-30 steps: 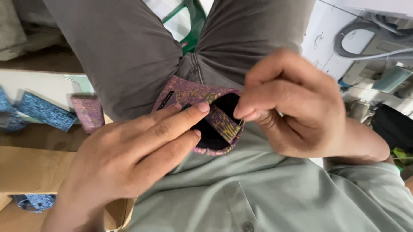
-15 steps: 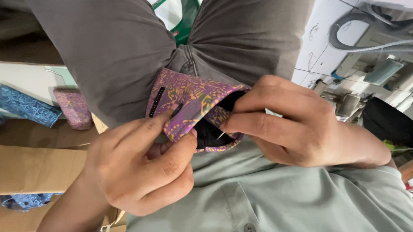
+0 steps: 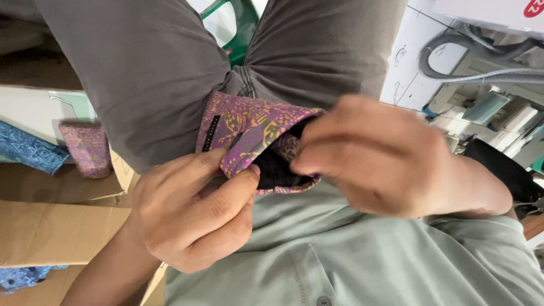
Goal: The person hand-sews the opening of a small patterned fabric pouch using a needle and thread. They repeatedly insert the needle through the fabric edge, pull the thread, and adjust the pouch to continue stitching around the perimeter.
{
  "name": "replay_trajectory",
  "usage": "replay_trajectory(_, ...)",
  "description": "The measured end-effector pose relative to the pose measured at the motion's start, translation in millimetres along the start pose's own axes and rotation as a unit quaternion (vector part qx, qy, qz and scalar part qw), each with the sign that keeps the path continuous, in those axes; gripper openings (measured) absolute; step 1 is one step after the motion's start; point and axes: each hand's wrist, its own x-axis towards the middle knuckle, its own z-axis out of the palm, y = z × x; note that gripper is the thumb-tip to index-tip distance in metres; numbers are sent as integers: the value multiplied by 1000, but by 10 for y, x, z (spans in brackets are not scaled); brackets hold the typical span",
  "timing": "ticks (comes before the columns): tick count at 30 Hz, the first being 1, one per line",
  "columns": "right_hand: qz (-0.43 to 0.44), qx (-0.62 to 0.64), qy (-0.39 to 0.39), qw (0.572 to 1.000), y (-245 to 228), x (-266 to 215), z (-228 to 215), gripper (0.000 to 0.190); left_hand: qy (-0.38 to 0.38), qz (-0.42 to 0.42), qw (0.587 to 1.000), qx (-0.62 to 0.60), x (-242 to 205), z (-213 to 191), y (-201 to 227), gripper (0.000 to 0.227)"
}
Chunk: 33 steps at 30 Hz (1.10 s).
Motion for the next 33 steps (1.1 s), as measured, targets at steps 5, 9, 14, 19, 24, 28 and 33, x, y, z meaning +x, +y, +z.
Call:
replay_trajectory(5, -10, -38, 15, 999, -14, 74, 64, 36, 20, 0, 1000, -8, -90, 37, 11, 15)
replay_trajectory(9, -11, -42, 21, 999, -21, 89, 103, 42, 42, -3, 999, -5, -128, 106, 37, 15)
replay_trajectory(14, -15, -25, 18, 999, 0, 66, 113, 42, 58, -4, 998, -12, -161, 157, 50, 14)
replay_trajectory(19, -10, -18, 7, 1000, -3, 69, 114, 43, 60, -1, 998, -8, -202, 184, 60, 15)
replay_trajectory(24, -6, -19, -11, 1000, -4, 66, 90, 42, 65, 2, 998, -2, -216, 230, 74, 17)
replay_trajectory(28, -16, -19, -7, 1000, 2, 82, 105, 41, 69, 6, 998, 3, -239, 246, 78, 19)
replay_trajectory(33, -6, -28, -9, 1000, -22, 105, 115, 37, 100, 0, 995, -1, -270, 315, 80, 21)
